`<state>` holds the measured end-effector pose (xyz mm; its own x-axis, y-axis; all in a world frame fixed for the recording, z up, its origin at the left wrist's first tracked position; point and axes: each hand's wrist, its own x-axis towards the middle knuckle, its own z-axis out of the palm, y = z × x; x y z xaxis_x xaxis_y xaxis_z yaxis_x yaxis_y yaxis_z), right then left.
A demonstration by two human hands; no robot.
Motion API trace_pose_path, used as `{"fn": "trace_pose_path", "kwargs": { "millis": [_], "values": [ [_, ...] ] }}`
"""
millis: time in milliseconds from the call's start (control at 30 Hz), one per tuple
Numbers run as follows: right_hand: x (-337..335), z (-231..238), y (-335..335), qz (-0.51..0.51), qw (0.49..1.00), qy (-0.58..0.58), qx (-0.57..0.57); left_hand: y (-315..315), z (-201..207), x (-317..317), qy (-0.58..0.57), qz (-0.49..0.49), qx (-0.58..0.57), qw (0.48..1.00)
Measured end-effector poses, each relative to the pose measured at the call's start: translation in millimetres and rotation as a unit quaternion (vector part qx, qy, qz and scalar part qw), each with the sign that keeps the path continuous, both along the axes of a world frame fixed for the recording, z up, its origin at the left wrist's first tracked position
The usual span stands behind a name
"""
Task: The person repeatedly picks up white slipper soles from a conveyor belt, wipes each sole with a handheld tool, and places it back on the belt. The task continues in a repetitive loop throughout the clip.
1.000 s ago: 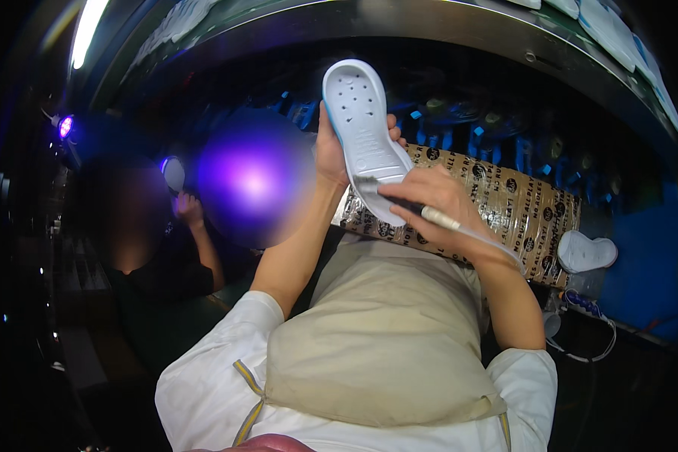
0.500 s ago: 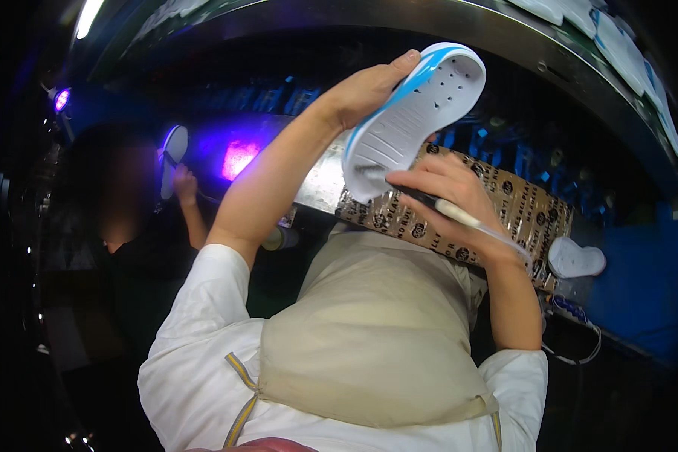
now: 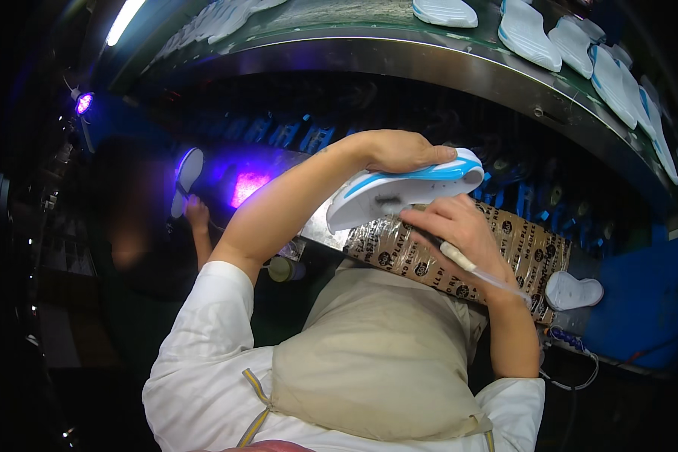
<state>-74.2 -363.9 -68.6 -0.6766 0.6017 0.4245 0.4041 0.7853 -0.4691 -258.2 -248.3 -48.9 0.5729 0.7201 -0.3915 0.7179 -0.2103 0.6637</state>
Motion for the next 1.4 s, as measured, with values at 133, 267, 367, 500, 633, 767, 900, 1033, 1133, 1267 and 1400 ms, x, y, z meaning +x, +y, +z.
{"fn": "trace_pose_path", "kwargs": {
  "millis": [133, 267, 367, 500, 633, 767, 900, 1033, 1133, 1267, 1400],
  "values": [
    [2.5, 4.0, 0.5, 0.047, 0.998, -0.025, -0.014, -6.9, 9.4, -5.5, 0.036, 0.007, -0.007, 0.999],
    [6.8, 2.1, 0.2, 0.001, 1.0, 0.008, 0.0, -13.9, 13.7, -21.8, -0.013, 0.005, -0.017, 1.0],
    [7.3, 0.9, 4.2, 0.031, 0.999, 0.013, -0.003, -11.5, 16.4, -29.5, 0.006, 0.033, -0.016, 0.999],
    [19.7, 0.6, -6.3, 0.015, 0.986, 0.135, -0.096, -18.6, 46.0, -60.1, -0.115, 0.073, 0.025, 0.99],
    [36.6, -26.9, -11.9, -0.063, 0.943, 0.283, -0.163, 16.1, 71.9, -88.8, -0.506, 0.128, -0.078, 0.85],
    [46.7, -60.3, -22.1, -0.105, 0.94, 0.257, -0.196, 137.7, 123.0, -100.7, -0.528, 0.142, 0.046, 0.836],
    [41.8, -62.7, -24.1, -0.09, 0.942, 0.222, -0.236, 305.7, 87.9, -234.2, -0.492, 0.497, 0.244, 0.672],
    [60.3, -79.9, -38.4, -0.195, 0.913, 0.238, -0.267, 328.2, 70.5, -201.5, 0.243, 0.4, 0.547, 0.694],
    [66.9, -96.6, -38.4, -0.194, 0.905, 0.252, -0.283, 315.4, 74.8, -249.2, 0.405, 0.271, 0.465, 0.739],
    [64.6, -98.0, -34.0, -0.182, 0.906, 0.255, -0.286, 323.0, 66.7, -295.8, 0.455, 0.19, 0.484, 0.723],
    [57.8, -94.5, -27.7, -0.153, 0.912, 0.233, -0.301, 290.7, 78.6, -301.0, 0.429, 0.081, 0.539, 0.72]
  ]
}}
